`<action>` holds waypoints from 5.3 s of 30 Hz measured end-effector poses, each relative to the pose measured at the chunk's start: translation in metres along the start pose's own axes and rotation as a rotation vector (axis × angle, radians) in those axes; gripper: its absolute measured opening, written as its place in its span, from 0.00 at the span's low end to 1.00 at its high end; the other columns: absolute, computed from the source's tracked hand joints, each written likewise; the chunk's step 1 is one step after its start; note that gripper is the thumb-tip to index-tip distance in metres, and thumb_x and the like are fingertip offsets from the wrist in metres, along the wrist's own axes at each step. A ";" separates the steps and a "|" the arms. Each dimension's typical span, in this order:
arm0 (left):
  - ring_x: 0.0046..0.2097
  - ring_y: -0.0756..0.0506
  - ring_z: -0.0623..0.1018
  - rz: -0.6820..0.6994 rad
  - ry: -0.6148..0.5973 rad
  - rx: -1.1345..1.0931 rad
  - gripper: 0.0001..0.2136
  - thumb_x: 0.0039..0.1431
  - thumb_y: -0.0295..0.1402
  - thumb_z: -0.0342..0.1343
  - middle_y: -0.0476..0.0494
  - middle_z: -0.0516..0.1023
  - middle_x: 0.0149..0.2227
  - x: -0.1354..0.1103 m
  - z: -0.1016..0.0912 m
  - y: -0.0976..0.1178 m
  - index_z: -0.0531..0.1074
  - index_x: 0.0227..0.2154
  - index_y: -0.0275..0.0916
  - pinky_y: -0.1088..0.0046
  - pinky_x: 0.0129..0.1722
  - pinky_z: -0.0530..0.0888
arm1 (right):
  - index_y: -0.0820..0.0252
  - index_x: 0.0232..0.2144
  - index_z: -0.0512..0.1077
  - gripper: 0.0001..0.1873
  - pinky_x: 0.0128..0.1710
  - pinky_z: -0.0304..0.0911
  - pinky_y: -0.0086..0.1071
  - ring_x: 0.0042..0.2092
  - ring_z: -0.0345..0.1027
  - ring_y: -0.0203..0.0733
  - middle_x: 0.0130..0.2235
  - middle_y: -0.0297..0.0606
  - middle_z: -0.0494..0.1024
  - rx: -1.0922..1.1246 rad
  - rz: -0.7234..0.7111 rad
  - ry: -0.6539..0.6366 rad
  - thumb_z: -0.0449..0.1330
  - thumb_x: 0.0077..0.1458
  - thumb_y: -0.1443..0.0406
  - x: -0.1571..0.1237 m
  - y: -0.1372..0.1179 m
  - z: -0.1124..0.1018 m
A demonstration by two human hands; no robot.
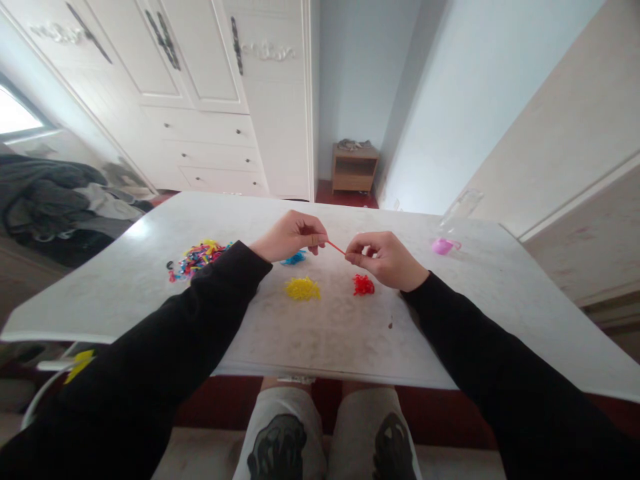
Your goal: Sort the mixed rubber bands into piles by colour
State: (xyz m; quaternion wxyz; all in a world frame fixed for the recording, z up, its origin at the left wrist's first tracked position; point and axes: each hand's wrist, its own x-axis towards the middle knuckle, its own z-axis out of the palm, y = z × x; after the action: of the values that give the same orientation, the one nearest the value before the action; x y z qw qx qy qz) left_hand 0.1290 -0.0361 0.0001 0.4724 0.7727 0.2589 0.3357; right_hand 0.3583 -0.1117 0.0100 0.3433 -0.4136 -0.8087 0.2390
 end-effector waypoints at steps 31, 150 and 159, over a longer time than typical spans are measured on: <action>0.23 0.52 0.77 0.005 -0.010 0.004 0.12 0.53 0.37 0.68 0.47 0.78 0.21 0.000 -0.001 0.001 0.76 0.26 0.33 0.79 0.24 0.75 | 0.62 0.27 0.76 0.08 0.29 0.60 0.30 0.29 0.66 0.36 0.27 0.35 0.76 0.004 -0.007 -0.017 0.62 0.56 0.65 0.000 0.000 0.000; 0.20 0.54 0.72 0.035 0.623 0.021 0.05 0.54 0.31 0.61 0.49 0.74 0.22 0.003 -0.067 0.003 0.77 0.27 0.34 0.78 0.22 0.69 | 0.60 0.25 0.75 0.11 0.33 0.59 0.33 0.28 0.67 0.39 0.26 0.37 0.76 -0.338 -0.053 -0.207 0.58 0.56 0.63 -0.004 0.026 -0.033; 0.23 0.50 0.76 -0.293 0.474 0.433 0.07 0.49 0.34 0.65 0.42 0.79 0.25 -0.055 -0.143 0.031 0.79 0.25 0.34 0.76 0.23 0.70 | 0.59 0.24 0.74 0.08 0.32 0.59 0.34 0.28 0.67 0.39 0.26 0.36 0.76 -0.333 -0.080 -0.144 0.59 0.54 0.65 -0.003 0.032 -0.032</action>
State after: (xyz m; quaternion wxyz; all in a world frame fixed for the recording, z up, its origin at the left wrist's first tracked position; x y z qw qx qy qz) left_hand -0.0124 -0.0087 0.0597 0.2676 0.7100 0.5348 0.3718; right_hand 0.4003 -0.0936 0.0079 0.2205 -0.4143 -0.8753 0.1168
